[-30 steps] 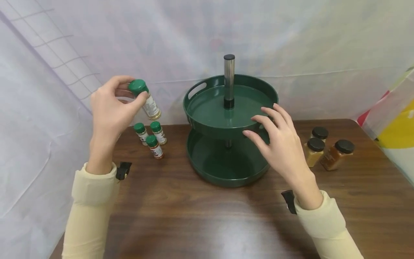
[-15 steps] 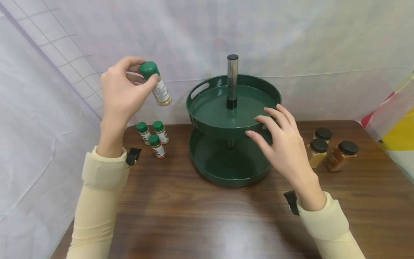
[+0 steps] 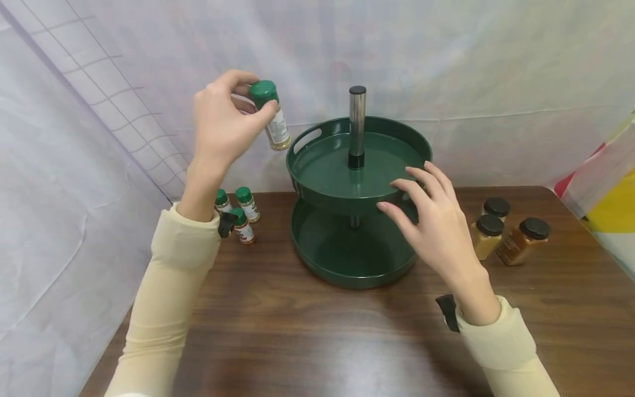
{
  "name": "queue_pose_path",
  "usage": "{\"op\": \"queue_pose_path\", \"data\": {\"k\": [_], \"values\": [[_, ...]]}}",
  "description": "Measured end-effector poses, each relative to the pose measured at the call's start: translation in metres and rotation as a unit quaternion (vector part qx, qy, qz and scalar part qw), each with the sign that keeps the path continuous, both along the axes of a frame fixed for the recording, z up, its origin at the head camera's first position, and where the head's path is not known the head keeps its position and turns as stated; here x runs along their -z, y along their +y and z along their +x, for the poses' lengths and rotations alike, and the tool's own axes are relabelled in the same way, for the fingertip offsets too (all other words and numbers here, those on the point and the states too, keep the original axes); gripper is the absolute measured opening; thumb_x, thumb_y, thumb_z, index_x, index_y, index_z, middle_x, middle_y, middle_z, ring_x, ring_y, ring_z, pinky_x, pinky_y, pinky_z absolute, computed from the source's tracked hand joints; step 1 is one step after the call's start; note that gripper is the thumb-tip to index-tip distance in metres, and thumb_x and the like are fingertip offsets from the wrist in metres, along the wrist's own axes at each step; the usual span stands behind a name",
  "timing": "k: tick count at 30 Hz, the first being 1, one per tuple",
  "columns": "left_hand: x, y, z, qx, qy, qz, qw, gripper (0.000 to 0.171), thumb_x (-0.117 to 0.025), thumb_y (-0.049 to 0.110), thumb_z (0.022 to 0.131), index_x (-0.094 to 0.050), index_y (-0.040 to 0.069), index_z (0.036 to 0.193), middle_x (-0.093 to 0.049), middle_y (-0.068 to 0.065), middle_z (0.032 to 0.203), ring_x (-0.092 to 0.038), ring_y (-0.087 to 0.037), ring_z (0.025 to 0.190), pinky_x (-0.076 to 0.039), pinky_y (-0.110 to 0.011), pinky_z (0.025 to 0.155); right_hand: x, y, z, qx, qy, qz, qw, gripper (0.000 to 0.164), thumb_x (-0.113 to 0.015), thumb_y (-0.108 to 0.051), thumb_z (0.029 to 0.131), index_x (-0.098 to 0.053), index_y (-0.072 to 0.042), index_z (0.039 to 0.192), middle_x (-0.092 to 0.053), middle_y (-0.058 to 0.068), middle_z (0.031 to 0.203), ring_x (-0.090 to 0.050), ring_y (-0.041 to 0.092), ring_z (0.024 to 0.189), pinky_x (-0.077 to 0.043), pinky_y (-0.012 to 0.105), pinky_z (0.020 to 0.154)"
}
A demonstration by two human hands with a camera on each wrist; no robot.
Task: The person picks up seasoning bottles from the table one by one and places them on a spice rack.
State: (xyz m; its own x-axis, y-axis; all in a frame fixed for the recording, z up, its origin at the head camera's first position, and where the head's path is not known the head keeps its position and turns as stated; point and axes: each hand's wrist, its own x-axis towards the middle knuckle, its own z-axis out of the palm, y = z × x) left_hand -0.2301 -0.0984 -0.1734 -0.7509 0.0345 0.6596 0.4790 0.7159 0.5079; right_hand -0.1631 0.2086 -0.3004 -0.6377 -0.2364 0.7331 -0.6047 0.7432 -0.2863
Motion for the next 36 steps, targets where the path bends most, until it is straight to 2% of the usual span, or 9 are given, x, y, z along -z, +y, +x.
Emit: {"op": "queue_pose_path", "data": {"k": [4, 16, 25, 31, 36], "values": [[0.0, 0.013, -0.006, 0.007, -0.022, -0.011, 0.9997, 0.033, -0.067, 0.021, 0.094, -0.066, 0.004, 0.123, -0.073, -0.009, 0.102, -0.069, -0.018, 0.084, -0.052, -0.03, 0.079, -0.001, 0.002, 0.0, 0.0, -0.004, -0.001, 1.0, 0.041, -0.086, -0.012, 0.08, -0.071, -0.003, 0.116, -0.057, 0.022, 0.138, -0.037, 0.044, 0.142, -0.026, 0.054, 0.117], [0.011, 0.038, -0.026, 0.014, -0.066, -0.028, 0.9973, 0.034, -0.069, 0.027, 0.095, -0.066, 0.009, 0.124, -0.073, -0.006, 0.105, -0.068, -0.015, 0.089, -0.053, -0.027, 0.078, -0.001, 0.002, 0.002, -0.002, -0.015, -0.006, 1.0, 0.04, -0.086, -0.012, 0.079, -0.071, -0.005, 0.115, -0.057, 0.022, 0.138, -0.036, 0.043, 0.142, -0.025, 0.056, 0.117], [0.023, 0.038, -0.039, 0.012, -0.094, -0.029, 0.9951, 0.033, -0.068, 0.025, 0.096, -0.066, 0.007, 0.123, -0.073, -0.009, 0.109, -0.068, -0.019, 0.093, -0.054, -0.033, 0.08, 0.0, -0.002, 0.001, -0.007, -0.015, -0.007, 1.0, 0.039, -0.087, -0.012, 0.079, -0.071, -0.004, 0.114, -0.058, 0.022, 0.137, -0.038, 0.043, 0.141, -0.026, 0.056, 0.117], [0.028, 0.036, -0.046, 0.004, -0.12, -0.041, 0.9919, 0.035, -0.068, 0.025, 0.097, -0.064, 0.008, 0.127, -0.071, -0.01, 0.114, -0.067, -0.021, 0.099, -0.055, -0.034, 0.084, 0.0, -0.006, 0.0, -0.008, -0.011, -0.005, 1.0, 0.039, -0.087, -0.012, 0.079, -0.071, -0.004, 0.113, -0.058, 0.023, 0.136, -0.038, 0.043, 0.141, -0.027, 0.056, 0.116], [0.035, 0.035, -0.052, 0.009, -0.135, -0.043, 0.9899, 0.036, -0.067, 0.025, 0.098, -0.062, 0.008, 0.13, -0.07, -0.011, 0.116, -0.066, -0.021, 0.101, -0.054, -0.035, 0.084, 0.001, -0.006, -0.001, -0.007, -0.008, -0.004, 1.0, 0.039, -0.087, -0.013, 0.079, -0.071, -0.004, 0.113, -0.059, 0.023, 0.135, -0.038, 0.043, 0.141, -0.028, 0.056, 0.116]]}}
